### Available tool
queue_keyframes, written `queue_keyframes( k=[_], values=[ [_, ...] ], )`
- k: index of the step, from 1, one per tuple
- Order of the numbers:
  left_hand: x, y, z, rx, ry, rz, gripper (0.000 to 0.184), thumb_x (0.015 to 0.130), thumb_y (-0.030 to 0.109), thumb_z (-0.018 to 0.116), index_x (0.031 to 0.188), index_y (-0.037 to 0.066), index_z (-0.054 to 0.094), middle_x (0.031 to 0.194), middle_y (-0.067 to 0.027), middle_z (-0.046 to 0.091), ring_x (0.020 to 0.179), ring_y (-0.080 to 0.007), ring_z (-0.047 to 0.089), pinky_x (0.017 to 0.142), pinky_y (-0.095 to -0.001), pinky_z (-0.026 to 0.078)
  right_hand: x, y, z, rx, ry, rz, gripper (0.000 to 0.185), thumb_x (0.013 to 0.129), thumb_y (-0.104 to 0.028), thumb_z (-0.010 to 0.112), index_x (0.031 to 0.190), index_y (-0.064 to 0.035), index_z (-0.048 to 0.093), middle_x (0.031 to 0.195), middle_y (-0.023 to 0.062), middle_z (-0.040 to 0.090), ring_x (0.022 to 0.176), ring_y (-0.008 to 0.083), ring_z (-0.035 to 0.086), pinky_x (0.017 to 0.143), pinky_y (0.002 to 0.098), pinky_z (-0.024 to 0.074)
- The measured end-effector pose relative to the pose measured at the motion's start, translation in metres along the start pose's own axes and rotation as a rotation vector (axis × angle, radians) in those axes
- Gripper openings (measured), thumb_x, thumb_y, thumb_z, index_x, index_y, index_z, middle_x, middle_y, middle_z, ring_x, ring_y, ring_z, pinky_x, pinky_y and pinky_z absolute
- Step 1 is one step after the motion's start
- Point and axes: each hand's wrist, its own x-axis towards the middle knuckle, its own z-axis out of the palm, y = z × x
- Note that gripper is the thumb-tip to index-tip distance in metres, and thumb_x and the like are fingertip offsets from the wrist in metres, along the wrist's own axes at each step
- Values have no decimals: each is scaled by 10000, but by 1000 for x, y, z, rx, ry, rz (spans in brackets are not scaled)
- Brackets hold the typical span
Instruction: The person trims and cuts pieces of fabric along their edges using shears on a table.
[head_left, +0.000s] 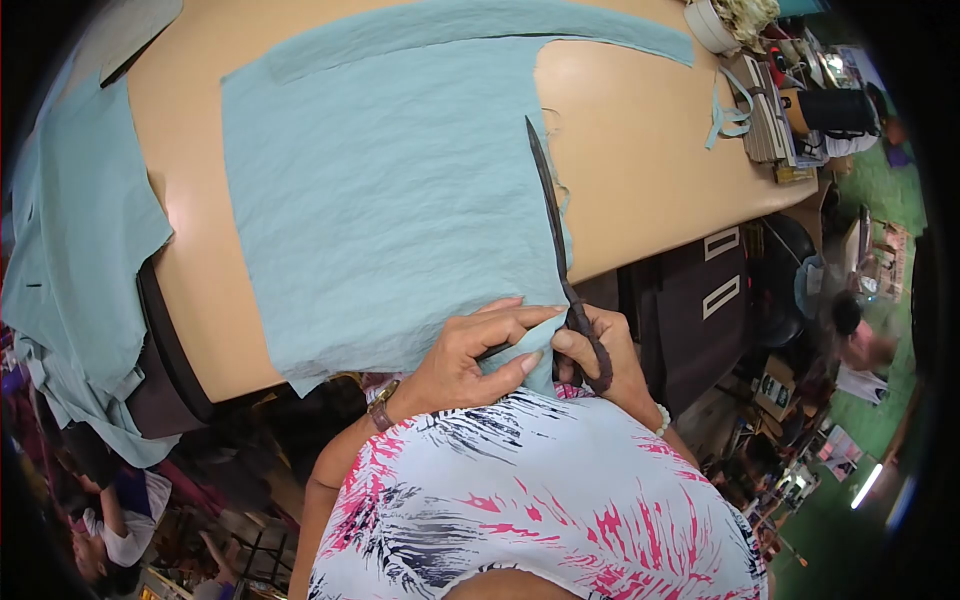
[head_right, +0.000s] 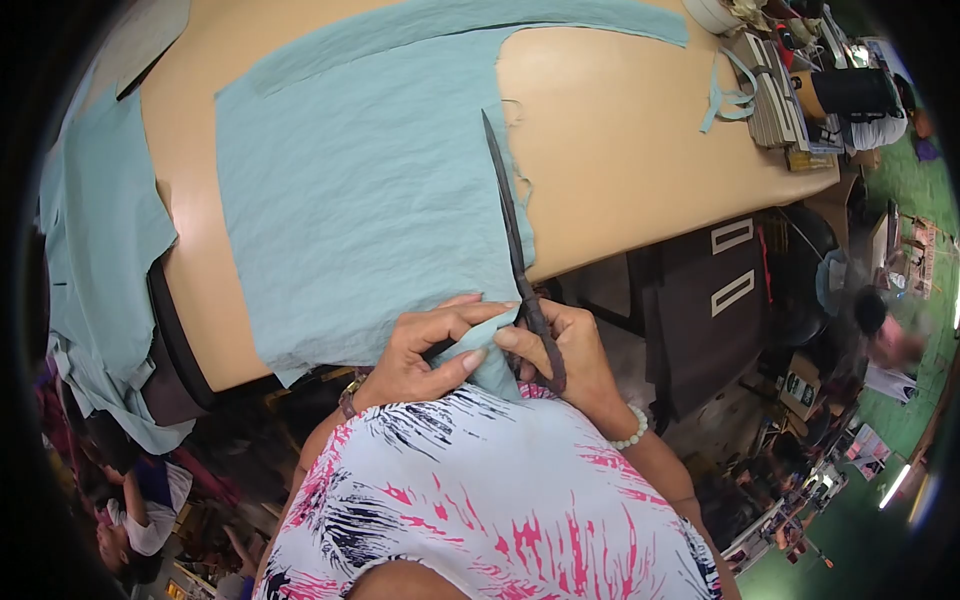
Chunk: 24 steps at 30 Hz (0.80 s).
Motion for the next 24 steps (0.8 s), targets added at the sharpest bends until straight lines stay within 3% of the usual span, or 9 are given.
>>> queue_keyframes(
  k=[10, 13, 16, 24],
  values=[
    [-1, -3, 0, 4, 3, 10, 53, 775, 54, 557, 738, 32, 526, 1127, -173, 570, 1033, -260, 553, 992, -465, 258, -2, -5, 3, -50, 17, 21, 207, 767, -170, 675, 755, 12, 577, 552, 7, 522, 440, 38, 468, 394, 176, 350],
    [1, 0, 1, 18, 24, 28, 184, 773, 54, 570, 660, 27, 428, 1109, -169, 580, 942, -262, 585, 972, -465, 302, -3, -5, 1, -39, -9, 8, 245, 769, -208, 672, 744, 18, 580, 546, 9, 520, 439, 40, 467, 396, 176, 346],
    [1, 1, 2, 22, 36, 34, 188, 768, 49, 574, 657, 27, 425, 1100, -166, 585, 925, -260, 589, 973, -463, 300, 0, -5, 1, -41, -12, -5, 286, 764, -244, 676, 730, 23, 579, 550, 15, 524, 438, 44, 470, 395, 176, 346],
    [-6, -1, -2, 14, -4, 35, 80, 757, 37, 578, 717, 15, 513, 1068, -150, 602, 944, -239, 584, 978, -462, 298, 13, -12, 1, -48, -6, -48, 312, 750, -268, 689, 699, 17, 572, 517, 15, 516, 420, 48, 478, 383, 173, 354]
  ],
)
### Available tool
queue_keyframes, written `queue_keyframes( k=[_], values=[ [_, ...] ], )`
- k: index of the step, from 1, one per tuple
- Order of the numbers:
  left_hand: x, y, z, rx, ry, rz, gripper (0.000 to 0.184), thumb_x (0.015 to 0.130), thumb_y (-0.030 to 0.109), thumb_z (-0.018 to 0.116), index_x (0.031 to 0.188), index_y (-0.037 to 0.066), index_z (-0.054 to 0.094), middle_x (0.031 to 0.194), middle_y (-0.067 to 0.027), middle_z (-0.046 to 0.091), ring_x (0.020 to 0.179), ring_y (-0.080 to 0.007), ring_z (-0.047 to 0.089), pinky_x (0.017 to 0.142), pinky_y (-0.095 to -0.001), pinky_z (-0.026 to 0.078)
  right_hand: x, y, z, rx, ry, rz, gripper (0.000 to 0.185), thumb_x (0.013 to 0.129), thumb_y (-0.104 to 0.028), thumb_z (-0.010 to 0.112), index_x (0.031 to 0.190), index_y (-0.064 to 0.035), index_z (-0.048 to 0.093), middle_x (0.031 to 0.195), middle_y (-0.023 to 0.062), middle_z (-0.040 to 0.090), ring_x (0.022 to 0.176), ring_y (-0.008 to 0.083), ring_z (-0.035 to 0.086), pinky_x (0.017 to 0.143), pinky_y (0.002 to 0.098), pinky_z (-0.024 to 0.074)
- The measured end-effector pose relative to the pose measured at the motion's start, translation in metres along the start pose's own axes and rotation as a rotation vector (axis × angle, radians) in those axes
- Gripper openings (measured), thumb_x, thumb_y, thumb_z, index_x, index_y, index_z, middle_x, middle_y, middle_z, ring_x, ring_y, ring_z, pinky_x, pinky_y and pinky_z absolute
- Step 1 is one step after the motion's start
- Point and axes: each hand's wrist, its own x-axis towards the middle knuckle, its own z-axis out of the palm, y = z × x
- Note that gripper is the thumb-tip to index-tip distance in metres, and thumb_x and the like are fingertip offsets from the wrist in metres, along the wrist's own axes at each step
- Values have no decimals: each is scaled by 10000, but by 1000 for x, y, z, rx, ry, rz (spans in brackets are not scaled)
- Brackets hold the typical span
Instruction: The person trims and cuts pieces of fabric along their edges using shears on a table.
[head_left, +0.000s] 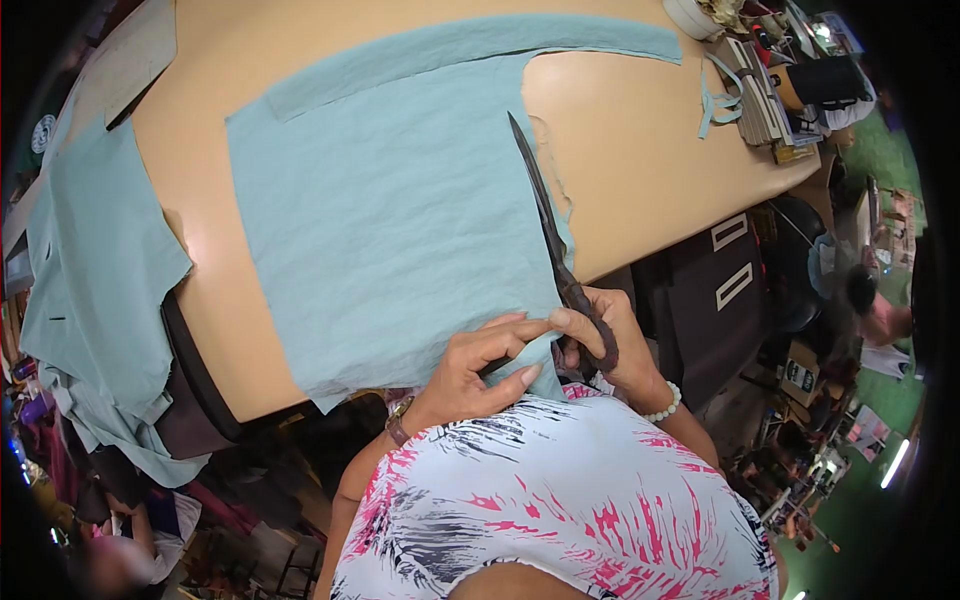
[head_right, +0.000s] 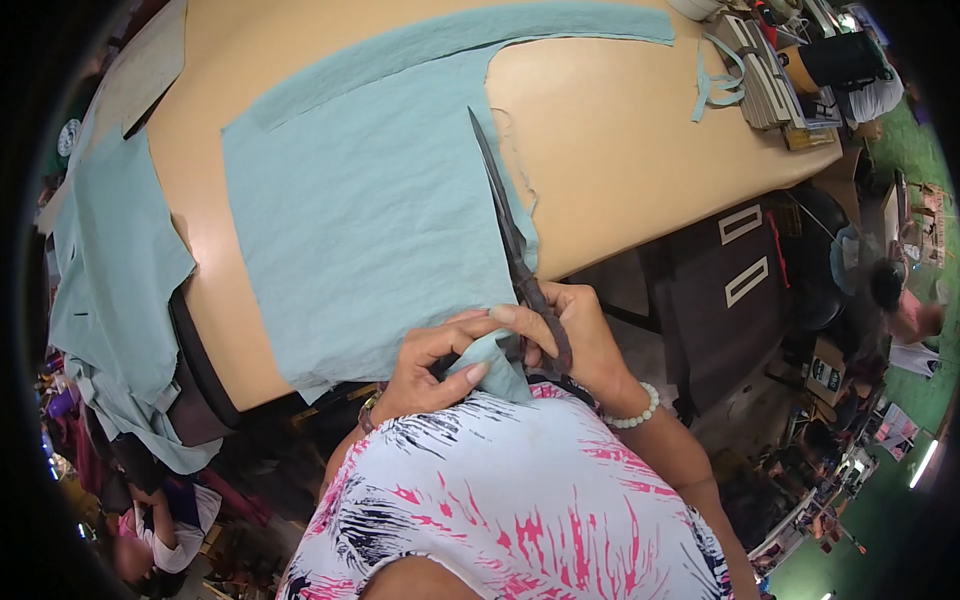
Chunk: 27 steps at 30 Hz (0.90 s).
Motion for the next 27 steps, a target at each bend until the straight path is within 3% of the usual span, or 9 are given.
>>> queue_keyframes(
  k=[13, 19, 27],
  values=[
    [0, 1, 1, -17, -4, -15, 78, 761, 35, 579, 720, 19, 514, 1067, -130, 605, 959, -219, 574, 988, -461, 276, 0, -6, -4, 15, -4, 26, 290, 758, -244, 686, 687, 17, 580, 495, 9, 509, 395, 45, 473, 365, 174, 358],
    [0, 3, 2, -12, 6, -25, 58, 759, 49, 578, 731, 16, 540, 1056, -177, 603, 996, -261, 574, 985, -457, 281, 0, -8, -8, -39, -1, 51, 292, 750, -250, 696, 668, 4, 578, 492, -2, 504, 394, 35, 464, 364, 170, 338],
    [-1, 2, 0, -18, -34, -29, 68, 759, 53, 578, 720, 22, 532, 1082, -151, 598, 1034, -257, 557, 990, -464, 275, 10, -9, -10, -28, -16, -39, 314, 736, -263, 707, 609, -27, 542, 473, -15, 483, 384, 37, 458, 360, 169, 333]
  ],
)
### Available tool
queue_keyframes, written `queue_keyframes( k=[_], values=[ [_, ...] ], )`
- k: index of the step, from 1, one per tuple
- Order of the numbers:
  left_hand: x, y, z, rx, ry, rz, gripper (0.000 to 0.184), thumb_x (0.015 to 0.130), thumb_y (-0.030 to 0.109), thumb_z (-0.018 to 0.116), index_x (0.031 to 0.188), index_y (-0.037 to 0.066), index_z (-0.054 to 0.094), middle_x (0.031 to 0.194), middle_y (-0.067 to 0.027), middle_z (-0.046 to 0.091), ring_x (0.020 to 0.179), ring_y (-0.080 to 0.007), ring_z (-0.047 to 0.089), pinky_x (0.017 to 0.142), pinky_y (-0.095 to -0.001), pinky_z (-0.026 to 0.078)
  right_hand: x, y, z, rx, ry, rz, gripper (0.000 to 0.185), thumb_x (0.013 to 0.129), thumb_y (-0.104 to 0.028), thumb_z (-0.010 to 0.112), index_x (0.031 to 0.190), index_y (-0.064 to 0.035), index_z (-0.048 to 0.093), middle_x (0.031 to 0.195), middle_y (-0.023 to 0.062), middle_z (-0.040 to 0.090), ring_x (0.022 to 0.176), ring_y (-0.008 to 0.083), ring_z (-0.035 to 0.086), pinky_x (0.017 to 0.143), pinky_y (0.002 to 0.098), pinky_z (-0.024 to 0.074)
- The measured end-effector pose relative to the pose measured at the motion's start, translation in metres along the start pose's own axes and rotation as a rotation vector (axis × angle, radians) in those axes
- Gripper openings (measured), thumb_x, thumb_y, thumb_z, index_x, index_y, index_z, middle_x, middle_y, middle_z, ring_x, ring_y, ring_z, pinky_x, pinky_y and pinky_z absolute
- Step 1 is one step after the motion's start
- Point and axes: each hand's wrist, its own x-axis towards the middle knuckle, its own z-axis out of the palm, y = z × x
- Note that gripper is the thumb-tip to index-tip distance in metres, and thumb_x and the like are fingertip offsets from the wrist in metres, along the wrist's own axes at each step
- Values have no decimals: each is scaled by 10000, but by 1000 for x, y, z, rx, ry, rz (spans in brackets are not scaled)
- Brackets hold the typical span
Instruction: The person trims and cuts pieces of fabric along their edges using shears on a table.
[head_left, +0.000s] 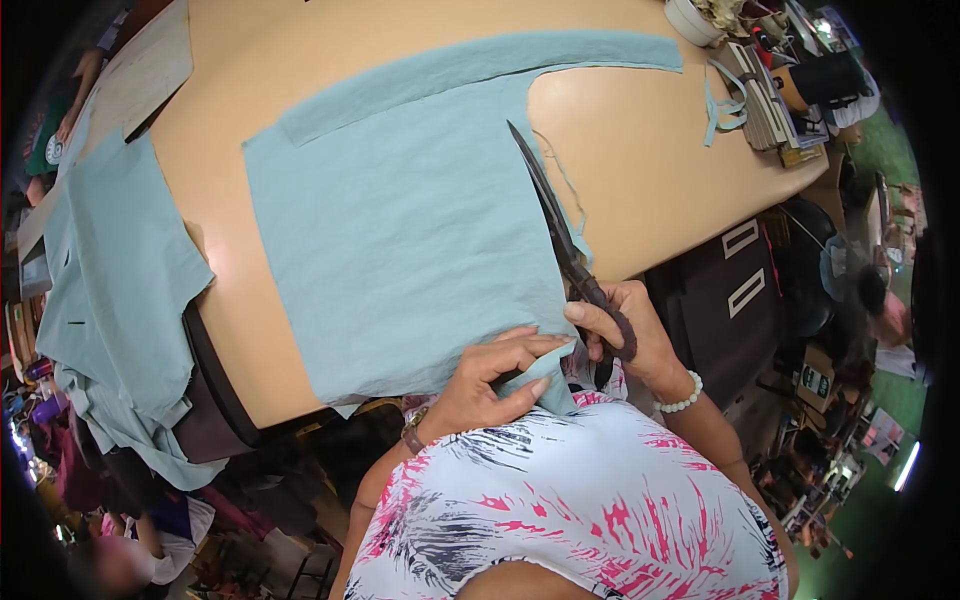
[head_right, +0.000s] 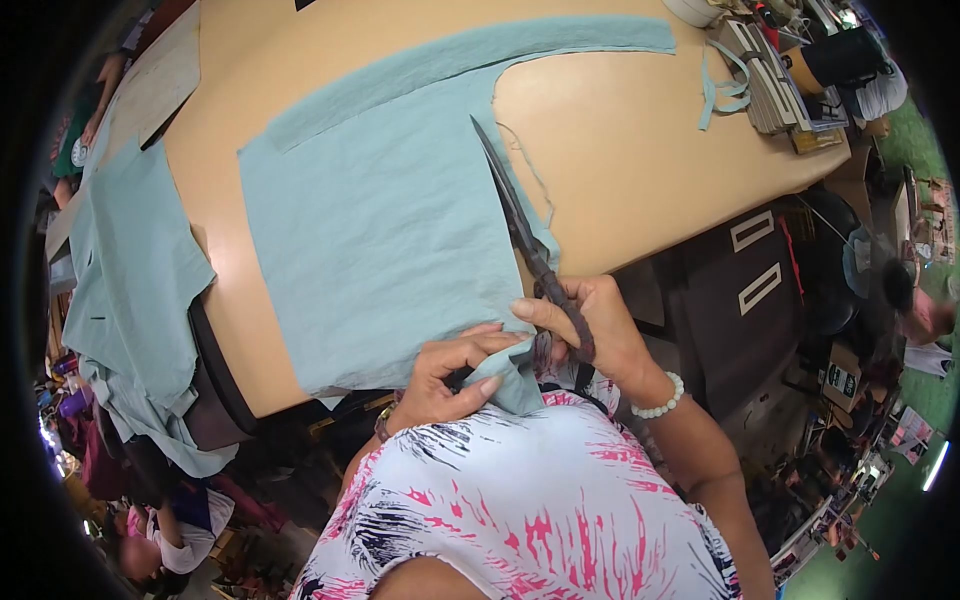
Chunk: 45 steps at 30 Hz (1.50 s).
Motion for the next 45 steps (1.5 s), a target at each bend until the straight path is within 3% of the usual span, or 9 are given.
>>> queue_keyframes(
  k=[19, 22, 25, 34, 37, 40, 43, 45],
  values=[
    [0, 3, 0, -23, 13, -33, 96, 737, 58, 586, 674, 45, 515, 1058, -171, 605, 1060, -271, 547, 989, -455, 276, 4, -8, -8, -104, -7, 61, 322, 723, -283, 714, 636, -16, 558, 503, -22, 485, 380, 30, 444, 350, 159, 311],
    [-1, 0, -1, -8, -1, -7, 93, 741, 36, 588, 690, 33, 510, 1084, -138, 600, 1048, -253, 553, 981, -472, 289, 6, -12, -6, -53, -12, 24, 328, 717, -294, 718, 633, -23, 552, 493, -20, 480, 376, 32, 443, 349, 159, 312],
    [-1, 3, 0, -32, 17, -35, 86, 738, 61, 584, 683, 44, 520, 1060, -176, 603, 1057, -270, 548, 991, -457, 272, 9, -7, -6, -42, -8, 24, 326, 719, -294, 716, 638, -24, 554, 481, -23, 476, 373, 32, 444, 348, 158, 311],
    [-3, 1, 1, -50, 24, -43, 83, 743, 70, 583, 687, 47, 525, 1068, -176, 600, 1048, -267, 553, 999, -461, 255, 7, -9, -6, -75, -11, 67, 313, 728, -279, 712, 630, -27, 554, 470, -28, 472, 363, 28, 437, 345, 157, 311],
    [-2, 1, 0, 2, 14, -8, 102, 741, 41, 591, 685, 23, 507, 1075, -150, 602, 1005, -252, 573, 937, -438, 350, 7, -7, -7, -65, -11, 69, 304, 730, -268, 712, 629, -28, 554, 472, -29, 472, 362, 28, 435, 344, 157, 310],
    [1, 16, -6, -17, -23, -127, 90, 752, 64, 587, 720, 6, 526, 1056, -159, 606, 927, -241, 602, 818, -350, 442, 7, -7, -8, -66, -28, 61, 298, 736, -259, 708, 629, -28, 554, 473, -33, 467, 364, 25, 430, 345, 160, 308],
    [19, 50, -38, 295, -85, -104, 110, 787, 88, 554, 814, -16, 578, 964, -178, 627, 951, -281, 597, 782, -321, 452, 7, -9, -8, -66, -39, 74, 287, 746, -246, 700, 629, -28, 554, 475, -38, 461, 371, 21, 428, 346, 162, 303],
    [45, 59, -53, 652, 98, 58, 150, 822, 97, 524, 891, -6, 608, 892, -154, 637, 875, -280, 620, 754, -329, 466, 8, -8, -9, -37, -56, 59, 277, 751, -235, 695, 630, -29, 556, 473, -40, 457, 375, 20, 427, 348, 163, 300]
  ],
)
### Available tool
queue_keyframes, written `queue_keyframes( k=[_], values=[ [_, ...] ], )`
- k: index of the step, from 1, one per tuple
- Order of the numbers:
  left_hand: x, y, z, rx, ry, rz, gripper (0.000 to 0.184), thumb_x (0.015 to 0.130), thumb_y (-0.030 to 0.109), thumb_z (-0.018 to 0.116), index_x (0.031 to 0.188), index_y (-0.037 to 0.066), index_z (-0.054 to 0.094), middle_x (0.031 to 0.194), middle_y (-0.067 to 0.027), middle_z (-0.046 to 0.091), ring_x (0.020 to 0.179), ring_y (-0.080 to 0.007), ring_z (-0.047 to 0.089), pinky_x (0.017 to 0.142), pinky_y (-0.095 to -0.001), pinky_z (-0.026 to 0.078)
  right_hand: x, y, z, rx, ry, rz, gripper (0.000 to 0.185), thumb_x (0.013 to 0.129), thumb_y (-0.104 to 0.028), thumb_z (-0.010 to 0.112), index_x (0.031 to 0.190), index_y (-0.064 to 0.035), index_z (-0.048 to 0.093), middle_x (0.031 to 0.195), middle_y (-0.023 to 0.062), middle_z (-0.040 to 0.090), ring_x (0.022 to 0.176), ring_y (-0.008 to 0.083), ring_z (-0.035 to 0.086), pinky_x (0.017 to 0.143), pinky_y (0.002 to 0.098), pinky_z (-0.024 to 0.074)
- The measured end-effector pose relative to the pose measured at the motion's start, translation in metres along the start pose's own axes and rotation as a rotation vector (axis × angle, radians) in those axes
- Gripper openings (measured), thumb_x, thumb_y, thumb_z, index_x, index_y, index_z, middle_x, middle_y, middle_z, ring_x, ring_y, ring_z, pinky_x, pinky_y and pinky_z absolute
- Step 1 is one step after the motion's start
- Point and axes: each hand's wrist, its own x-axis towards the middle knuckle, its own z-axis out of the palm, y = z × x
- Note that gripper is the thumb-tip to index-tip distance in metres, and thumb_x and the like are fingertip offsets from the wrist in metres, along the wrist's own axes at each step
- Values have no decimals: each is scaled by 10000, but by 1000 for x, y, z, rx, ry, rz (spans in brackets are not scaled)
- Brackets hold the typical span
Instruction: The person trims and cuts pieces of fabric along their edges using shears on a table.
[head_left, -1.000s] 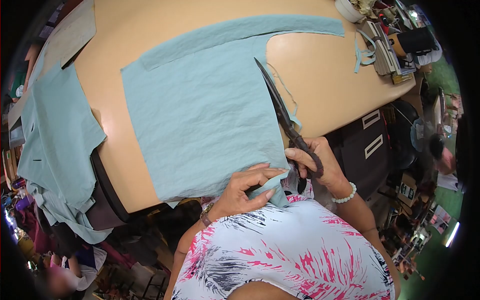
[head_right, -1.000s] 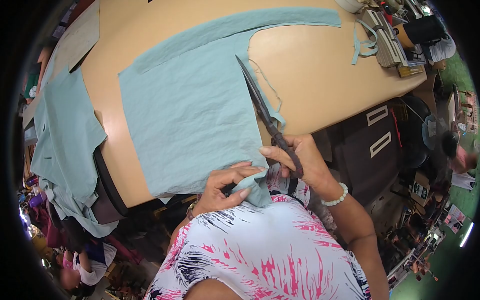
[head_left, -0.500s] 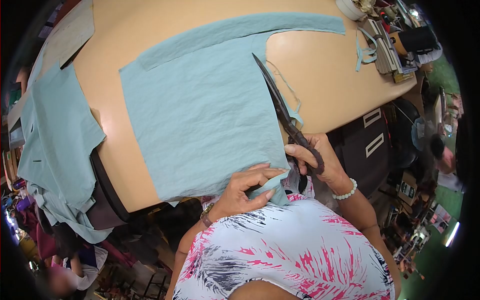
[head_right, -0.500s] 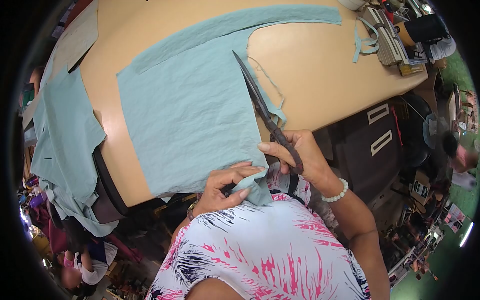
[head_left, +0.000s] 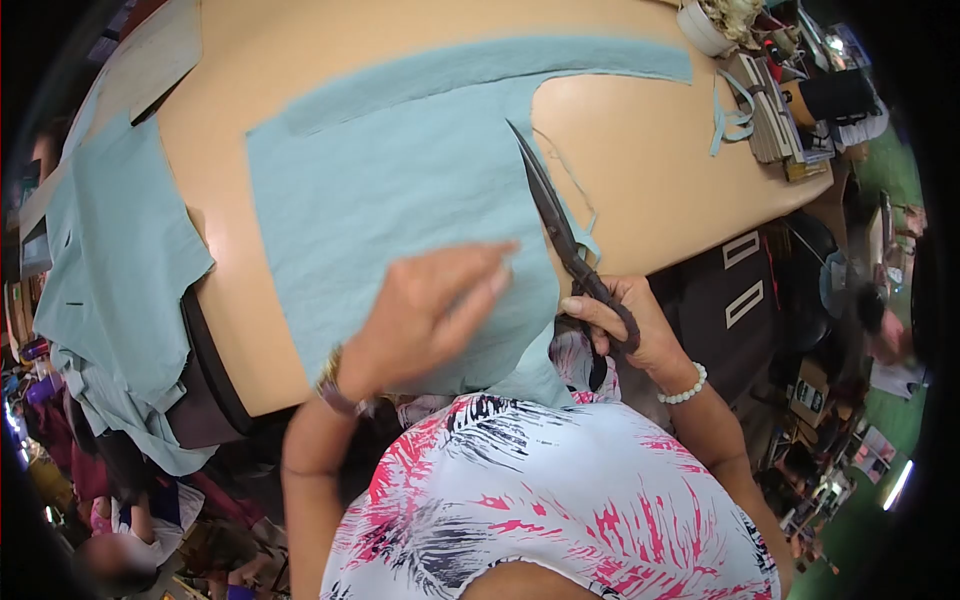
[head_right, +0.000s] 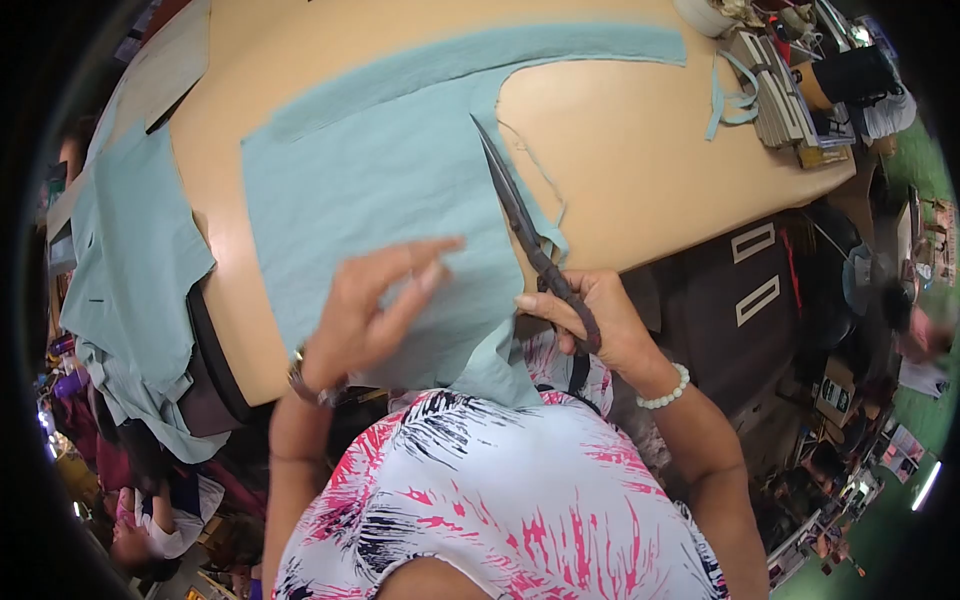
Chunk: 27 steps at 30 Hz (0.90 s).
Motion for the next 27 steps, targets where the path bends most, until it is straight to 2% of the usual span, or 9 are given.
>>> queue_keyframes(
  k=[2, 4, 9, 11, 16, 19, 23, 24, 27],
  values=[
    [33, -26, -11, 346, 33, 152, 208, 845, 122, 506, 1000, 20, 600, 941, -142, 622, 901, -271, 601, 774, -345, 463, 0, 1, -2, 10, -11, -14, 260, 758, -216, 687, 629, -30, 559, 475, -42, 452, 376, 19, 423, 351, 162, 297],
    [63, -60, -17, 693, 41, 257, 293, 859, 172, 494, 1124, 54, 539, 1119, -145, 550, 1041, -290, 521, 855, -383, 422, 0, 3, -3, 44, -31, -22, 259, 760, -214, 684, 627, -30, 560, 477, -41, 454, 374, 20, 421, 352, 162, 297],
    [140, -89, -43, 933, -132, 202, 404, 894, 340, 416, 1244, 141, 451, 1338, -143, 345, 1255, -318, 279, 983, -492, 267, 3, 7, -8, 80, -73, -33, 262, 760, -221, 685, 634, -33, 552, 489, -35, 465, 378, 21, 426, 358, 160, 307],
    [175, -114, -54, 1100, -48, 362, 414, 893, 384, 402, 1252, 183, 453, 1351, -147, 326, 1268, -308, 264, 979, -512, 251, 3, 7, -9, 74, -71, -22, 264, 758, -227, 687, 642, -32, 554, 493, -34, 471, 382, 21, 430, 362, 158, 312],
    [231, -128, -84, 1503, 277, 196, 416, 880, 372, 427, 1223, 142, 473, 1318, -142, 372, 1234, -316, 316, 960, -524, 264, 5, 7, -14, 35, -82, 7, 268, 754, -239, 689, 653, -30, 555, 493, -35, 478, 387, 21, 433, 370, 158, 319],
    [219, -126, -83, 1020, 354, 483, 419, 877, 366, 437, 1220, 129, 473, 1323, -134, 369, 1239, -313, 310, 962, -510, 260, 6, 6, -18, 47, -97, -5, 260, 756, -232, 686, 657, -30, 556, 486, -34, 478, 385, 22, 432, 370, 159, 319],
    [142, -125, -66, 987, 4, 245, 600, 833, 525, 433, 1313, 169, 373, 1386, -135, 283, 1285, -313, 238, 1029, -494, 187, 7, 0, -28, 29, -132, 39, 246, 761, -217, 676, 659, -28, 557, 479, -26, 482, 376, 27, 431, 369, 159, 318],
    [130, -124, -68, 954, 36, 162, 706, 794, 609, 420, 1341, 173, 326, 1399, -143, 253, 1298, -317, 205, 1040, -510, 155, 8, 0, -31, 19, -145, 37, 245, 760, -213, 678, 658, -26, 556, 479, -23, 483, 376, 28, 433, 367, 159, 317],
    [94, -118, -62, 1035, 124, 53, 745, 765, 629, 443, 1331, 154, 342, 1396, -151, 253, 1295, -324, 206, 1024, -538, 163, 8, 0, -32, -26, -196, 40, 242, 758, -197, 678, 651, -20, 552, 471, -17, 485, 372, 32, 436, 361, 163, 318]
  ],
)
